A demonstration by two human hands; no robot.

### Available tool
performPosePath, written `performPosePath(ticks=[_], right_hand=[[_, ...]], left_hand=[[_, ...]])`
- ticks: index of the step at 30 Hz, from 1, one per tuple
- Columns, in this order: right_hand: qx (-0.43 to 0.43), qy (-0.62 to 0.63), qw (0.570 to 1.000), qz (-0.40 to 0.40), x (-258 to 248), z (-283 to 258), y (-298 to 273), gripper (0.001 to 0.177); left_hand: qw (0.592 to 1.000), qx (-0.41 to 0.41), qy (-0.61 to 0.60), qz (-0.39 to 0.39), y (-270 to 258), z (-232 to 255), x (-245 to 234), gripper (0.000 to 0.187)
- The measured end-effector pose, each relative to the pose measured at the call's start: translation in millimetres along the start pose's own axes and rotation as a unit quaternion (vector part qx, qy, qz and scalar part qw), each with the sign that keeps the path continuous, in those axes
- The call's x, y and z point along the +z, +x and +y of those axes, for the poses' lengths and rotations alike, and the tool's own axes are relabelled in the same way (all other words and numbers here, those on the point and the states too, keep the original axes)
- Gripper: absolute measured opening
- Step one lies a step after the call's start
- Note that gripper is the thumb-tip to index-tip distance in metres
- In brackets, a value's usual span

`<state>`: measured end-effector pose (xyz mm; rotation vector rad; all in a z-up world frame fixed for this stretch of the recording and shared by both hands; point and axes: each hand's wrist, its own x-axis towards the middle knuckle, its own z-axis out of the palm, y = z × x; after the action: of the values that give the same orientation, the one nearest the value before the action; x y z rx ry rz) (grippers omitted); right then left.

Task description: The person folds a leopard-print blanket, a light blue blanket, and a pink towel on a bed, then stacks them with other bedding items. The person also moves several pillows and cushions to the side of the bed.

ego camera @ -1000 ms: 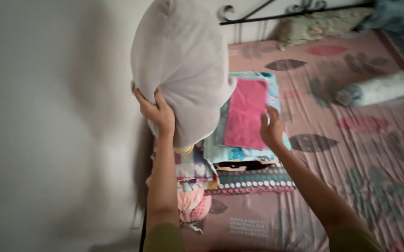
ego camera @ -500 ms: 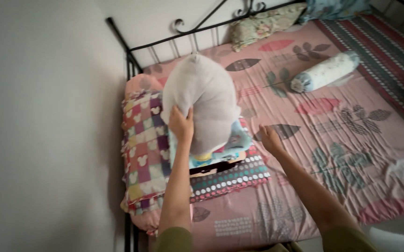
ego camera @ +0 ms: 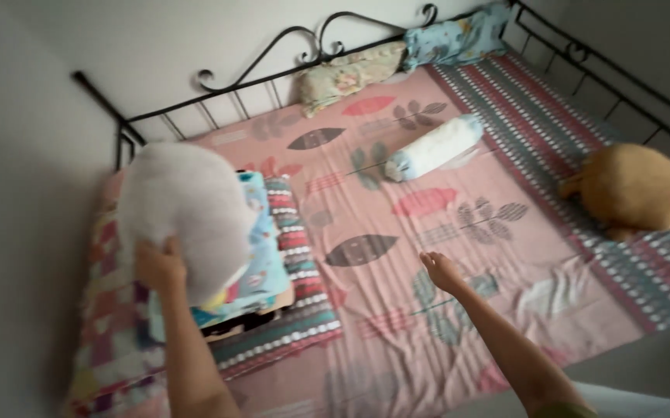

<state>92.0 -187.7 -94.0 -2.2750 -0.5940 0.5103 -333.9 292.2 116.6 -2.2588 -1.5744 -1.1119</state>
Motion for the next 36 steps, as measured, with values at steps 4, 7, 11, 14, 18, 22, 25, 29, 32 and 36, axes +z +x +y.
performPosePath(ticks=[4,7,11,14,18,22,25,29,32,36], right_hand=[[-0.023,-0.119,0.993,-0.011,-78,51,20,0.065],[-0.028,-0.158,0.987,0.002,-118,64,35,0.068],[-0.027,-0.179,0.983,0.01,-135,83,62,0.068],[-0.018,-0.214,0.977,0.003,-132,75,73,0.068],[-0.011,-0.229,0.973,-0.018,-124,61,67,0.069],[-0.001,-0.229,0.971,-0.066,-100,116,102,0.073],[0.017,-0.237,0.969,-0.069,-95,136,145,0.075],[0.011,-0.254,0.965,-0.068,-84,139,221,0.082],[0.046,-0.252,0.96,-0.114,-70,96,307,0.076],[-0.002,-0.321,0.946,-0.033,27,83,459,0.085]], left_hand=[[0.987,-0.027,0.133,0.091,-19,68,-24,0.057],[0.996,0.053,0.032,0.07,-33,146,-17,0.069],[0.984,0.128,-0.107,0.066,-60,256,32,0.079],[0.98,0.127,-0.136,-0.071,-100,307,60,0.077],[0.967,0.191,-0.09,-0.14,-131,335,100,0.08],[0.956,0.19,-0.032,-0.222,-148,349,161,0.082],[0.935,0.188,0.017,-0.299,-139,373,206,0.08],[0.912,0.205,-0.01,-0.356,-123,410,302,0.084],[0.907,0.165,-0.09,-0.378,-136,434,390,0.075],[0.836,0.177,-0.073,-0.514,-111,451,494,0.091]])
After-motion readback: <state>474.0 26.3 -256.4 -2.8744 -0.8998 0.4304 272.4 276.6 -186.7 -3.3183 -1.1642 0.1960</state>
